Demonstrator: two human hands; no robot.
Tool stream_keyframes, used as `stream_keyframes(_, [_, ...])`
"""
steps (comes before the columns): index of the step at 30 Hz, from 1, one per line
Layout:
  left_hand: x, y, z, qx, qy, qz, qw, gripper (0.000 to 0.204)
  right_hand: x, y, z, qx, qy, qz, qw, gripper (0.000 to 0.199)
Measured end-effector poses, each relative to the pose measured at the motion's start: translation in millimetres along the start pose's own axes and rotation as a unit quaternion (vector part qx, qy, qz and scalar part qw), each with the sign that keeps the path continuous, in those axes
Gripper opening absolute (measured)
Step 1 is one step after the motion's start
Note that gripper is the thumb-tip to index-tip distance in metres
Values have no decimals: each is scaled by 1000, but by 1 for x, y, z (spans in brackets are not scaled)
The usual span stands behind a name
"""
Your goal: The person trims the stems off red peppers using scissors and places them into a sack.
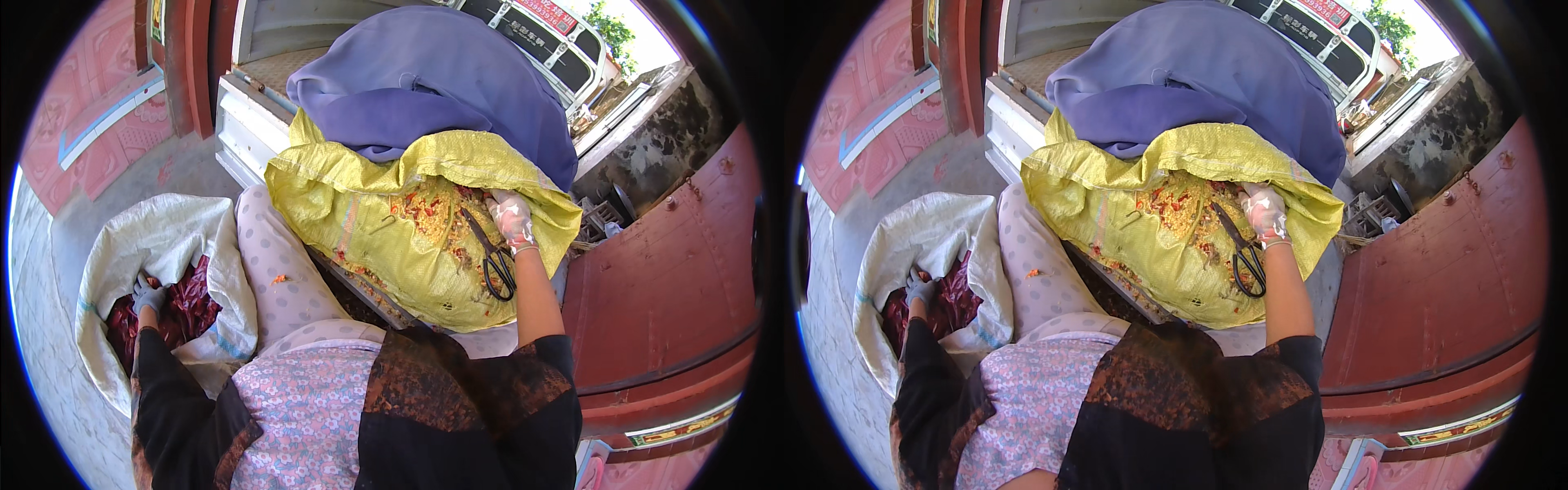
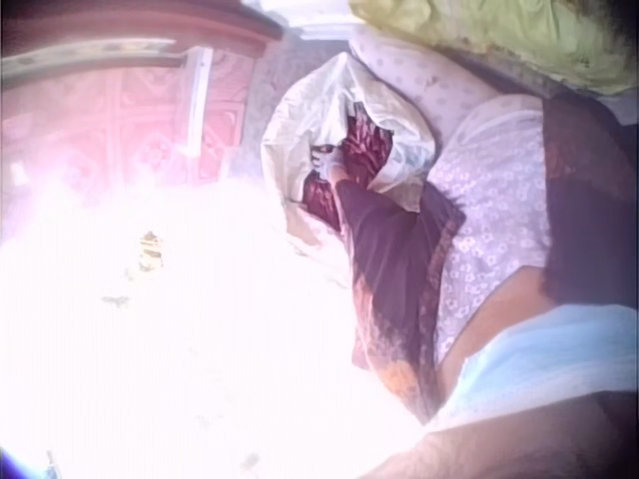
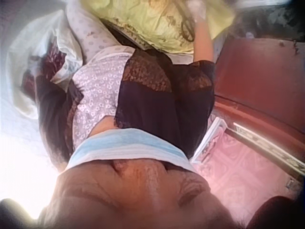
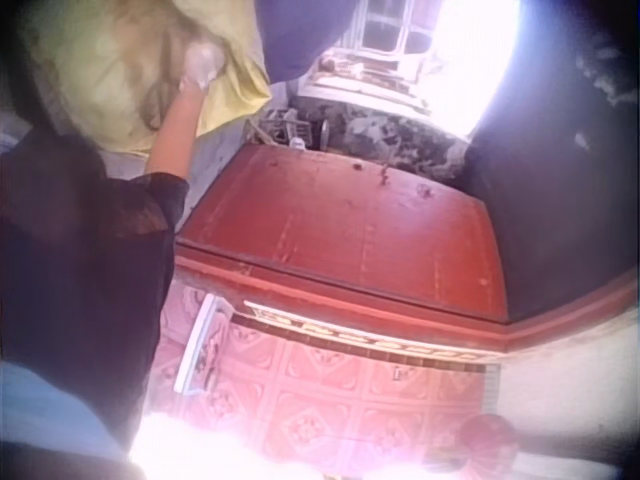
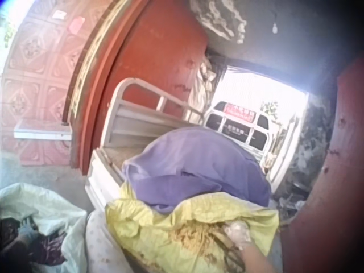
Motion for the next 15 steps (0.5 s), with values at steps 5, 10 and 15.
stream_keyframes(5, [-11,-35,-28,-32,55,65,996,92,16,-2,-18,151,75,175,970,31])
stream_keyframes(10, [-13,-56,-43,58,117,59,990,74,9,-22,-41,184,165,384,890,22])
stream_keyframes(15, [61,-75,-137,-265,371,-366,811,57,-49,-59,-65,211,145,598,759,21])
Point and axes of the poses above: each hand's wrist, its own z-axis towards the middle knuckle, its own y-axis out of the palm, x = y × z, the point moved 1 cm from there along z, towards the middle knuckle, and after that the axes turned 12 degrees about -y, right-handed, at the moved point
